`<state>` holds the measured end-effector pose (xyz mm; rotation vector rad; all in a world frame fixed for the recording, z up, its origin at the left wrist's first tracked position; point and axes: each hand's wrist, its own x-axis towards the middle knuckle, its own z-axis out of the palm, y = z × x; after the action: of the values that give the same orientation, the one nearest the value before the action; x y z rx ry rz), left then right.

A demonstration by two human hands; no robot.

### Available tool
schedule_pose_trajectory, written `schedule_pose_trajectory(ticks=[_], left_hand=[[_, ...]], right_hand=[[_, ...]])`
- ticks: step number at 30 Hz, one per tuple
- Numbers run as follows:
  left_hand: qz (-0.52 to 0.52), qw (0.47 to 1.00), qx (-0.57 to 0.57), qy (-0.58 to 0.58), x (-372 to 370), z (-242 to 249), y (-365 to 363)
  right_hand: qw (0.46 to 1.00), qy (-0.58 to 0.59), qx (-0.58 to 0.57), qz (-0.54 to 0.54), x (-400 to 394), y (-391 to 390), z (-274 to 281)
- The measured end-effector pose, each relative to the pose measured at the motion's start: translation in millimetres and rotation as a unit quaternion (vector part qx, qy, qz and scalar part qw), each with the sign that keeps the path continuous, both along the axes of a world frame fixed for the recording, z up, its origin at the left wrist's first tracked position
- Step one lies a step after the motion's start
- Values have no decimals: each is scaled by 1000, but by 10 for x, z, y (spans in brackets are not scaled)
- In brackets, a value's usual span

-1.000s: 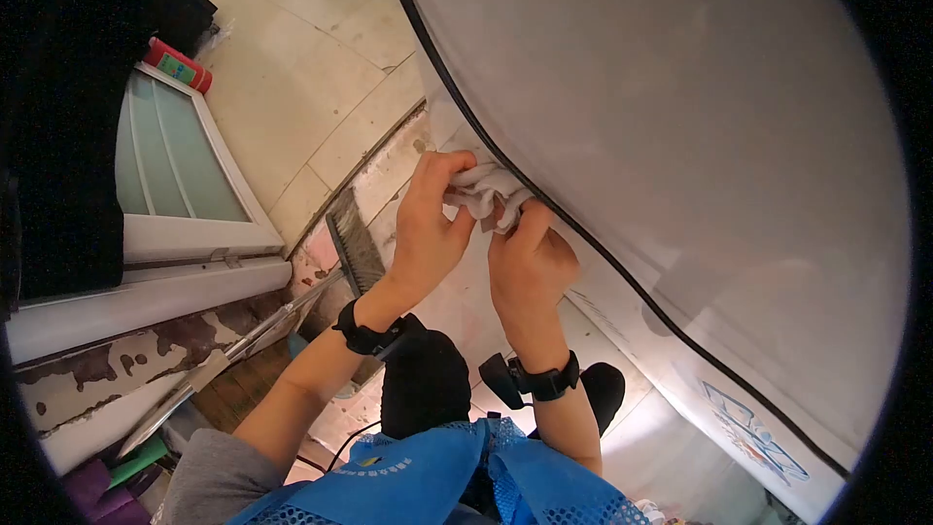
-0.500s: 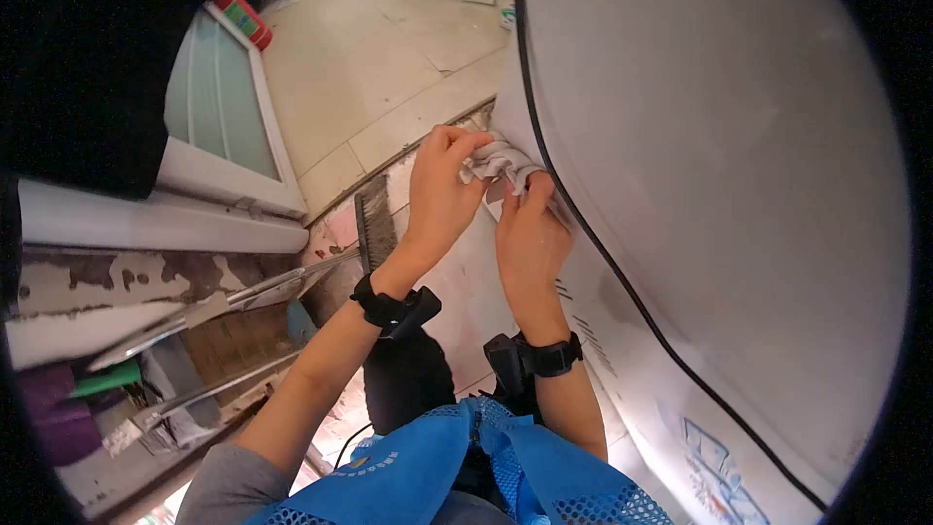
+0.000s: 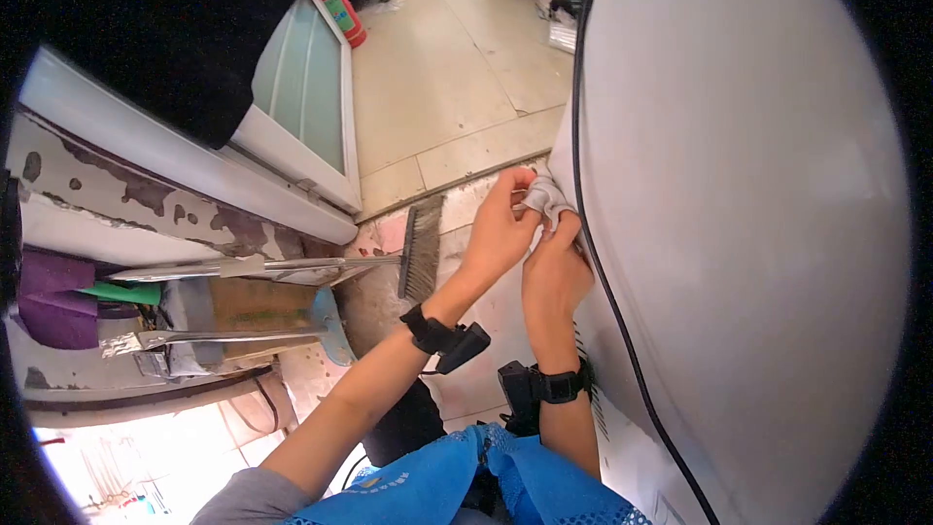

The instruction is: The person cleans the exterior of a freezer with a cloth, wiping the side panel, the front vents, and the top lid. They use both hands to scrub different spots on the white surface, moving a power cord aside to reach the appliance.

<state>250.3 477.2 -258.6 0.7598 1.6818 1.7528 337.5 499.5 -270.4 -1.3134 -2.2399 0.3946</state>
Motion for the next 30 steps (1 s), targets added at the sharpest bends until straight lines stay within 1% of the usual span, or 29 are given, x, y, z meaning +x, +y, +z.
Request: schedule_pose_trajectory(ticks=[2,3,4,6,8,12,14,15,16,17,18,19,21,22,24,25,27,28,30], left_hand=[[2,999,43,11,1,-84,6],[7,998,56,40,-9,-128,13],[6,997,57,42,-5,-175,20],[35,996,54,55,32,-231,11],[30,997,43,49,74,-241,-27],[5,999,31,37,216,-146,-154],[-14,999,25,46,404,-96,-268],[-32,998,20,59,503,-54,-326],[-31,998,20,58,610,15,-391],[-54,996,32,56,732,112,-468],[-77,995,45,54,848,193,-538],[-76,995,45,55,951,254,-603],[-151,983,83,59,1134,326,-718],[-151,983,84,61,1246,318,-758],[-139,960,129,204,1436,303,-793],[-139,960,129,205,1475,287,-798],[-195,956,157,151,1530,268,-793],[-197,956,158,149,1520,256,-775],[-174,957,144,184,1431,221,-709]], right_hand=[[1000,2,17,-11,-24,10,-46],[999,21,25,-2,-20,16,-50],[999,39,35,6,-15,14,-44],[999,32,13,10,20,1,6],[1000,-9,-22,10,40,-21,59],[999,-9,-52,8,217,-117,62],[992,50,-118,-17,434,-252,-2],[986,47,-154,-46,547,-337,50],[985,97,-140,-37,690,-408,56],[981,146,-126,-28,859,-479,45],[975,168,-143,-37,1032,-557,36],[968,191,-159,-46,1211,-635,10],[967,214,-113,-85,1588,-781,-96],[966,216,-112,-84,1725,-854,-124],[968,227,13,-109,1902,-952,-109],[968,228,14,-109,1945,-962,-86],[979,175,34,-98,2008,-967,-30],[979,174,35,-100,1997,-956,-29],[964,220,-38,-147,1883,-901,-24]])
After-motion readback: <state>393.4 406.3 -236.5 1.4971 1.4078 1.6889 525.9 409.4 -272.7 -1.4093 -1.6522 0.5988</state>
